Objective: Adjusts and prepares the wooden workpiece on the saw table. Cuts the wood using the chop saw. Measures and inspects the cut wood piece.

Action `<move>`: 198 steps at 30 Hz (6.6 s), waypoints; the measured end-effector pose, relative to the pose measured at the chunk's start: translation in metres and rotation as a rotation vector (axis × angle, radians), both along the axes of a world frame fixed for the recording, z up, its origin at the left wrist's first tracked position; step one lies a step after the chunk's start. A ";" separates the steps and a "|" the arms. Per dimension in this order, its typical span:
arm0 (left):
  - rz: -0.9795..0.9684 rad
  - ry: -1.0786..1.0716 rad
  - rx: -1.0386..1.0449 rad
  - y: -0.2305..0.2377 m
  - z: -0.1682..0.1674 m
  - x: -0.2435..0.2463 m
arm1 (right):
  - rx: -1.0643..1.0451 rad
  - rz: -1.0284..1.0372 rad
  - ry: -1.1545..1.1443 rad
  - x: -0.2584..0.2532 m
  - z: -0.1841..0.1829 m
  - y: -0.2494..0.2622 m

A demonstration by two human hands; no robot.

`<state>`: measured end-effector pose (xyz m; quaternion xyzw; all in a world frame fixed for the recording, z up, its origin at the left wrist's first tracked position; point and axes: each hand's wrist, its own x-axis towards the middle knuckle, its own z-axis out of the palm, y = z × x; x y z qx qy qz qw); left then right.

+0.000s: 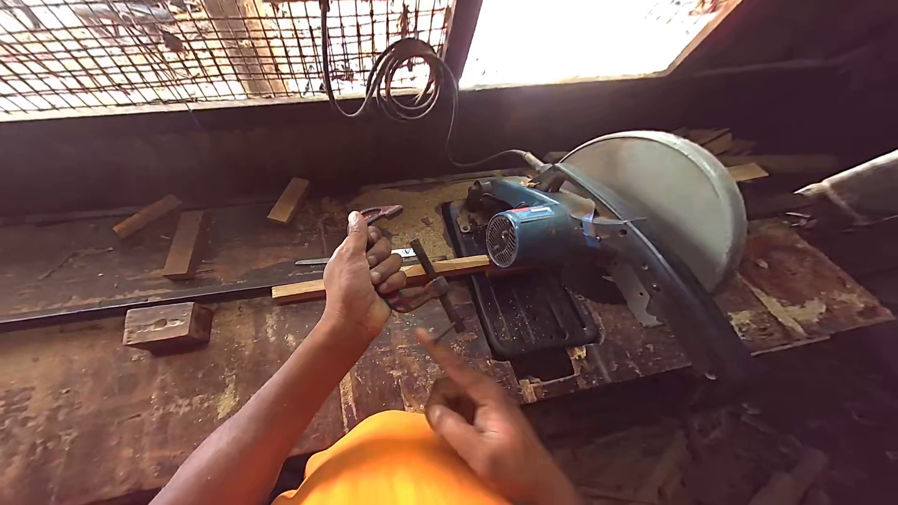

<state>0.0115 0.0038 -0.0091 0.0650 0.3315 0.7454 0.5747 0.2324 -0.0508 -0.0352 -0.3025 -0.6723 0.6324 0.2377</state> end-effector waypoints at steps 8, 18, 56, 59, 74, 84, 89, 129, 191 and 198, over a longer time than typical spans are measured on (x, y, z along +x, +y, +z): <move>0.013 0.030 -0.039 0.007 -0.009 0.000 | -0.083 0.024 -0.018 -0.004 -0.011 0.000; -0.127 0.227 -0.507 0.068 -0.142 0.008 | -0.022 -0.418 -0.400 -0.011 -0.118 0.062; -0.738 1.702 -0.874 0.105 -0.171 -0.027 | 0.190 -0.300 -0.996 -0.043 -0.178 0.087; -0.751 1.837 -0.851 0.103 -0.167 -0.028 | 0.225 -0.294 -0.992 -0.045 -0.181 0.084; -0.344 2.201 0.038 0.039 -0.236 -0.101 | 0.274 -0.272 -1.038 -0.051 -0.184 0.081; -0.348 2.155 -0.001 0.037 -0.235 -0.098 | 0.536 -0.428 -0.932 -0.008 -0.167 0.185; -0.343 2.162 -0.031 0.038 -0.233 -0.097 | 0.540 -0.356 -1.256 -0.003 -0.161 0.209; -0.382 2.134 0.095 0.064 -0.222 -0.079 | 0.572 -0.262 -0.655 -0.062 -0.203 0.092; -0.585 2.062 0.066 0.077 -0.219 -0.075 | 0.525 -0.378 -0.875 -0.029 -0.201 0.085; -0.577 2.029 0.069 0.078 -0.217 -0.076 | 0.468 -0.352 -0.859 -0.029 -0.199 0.089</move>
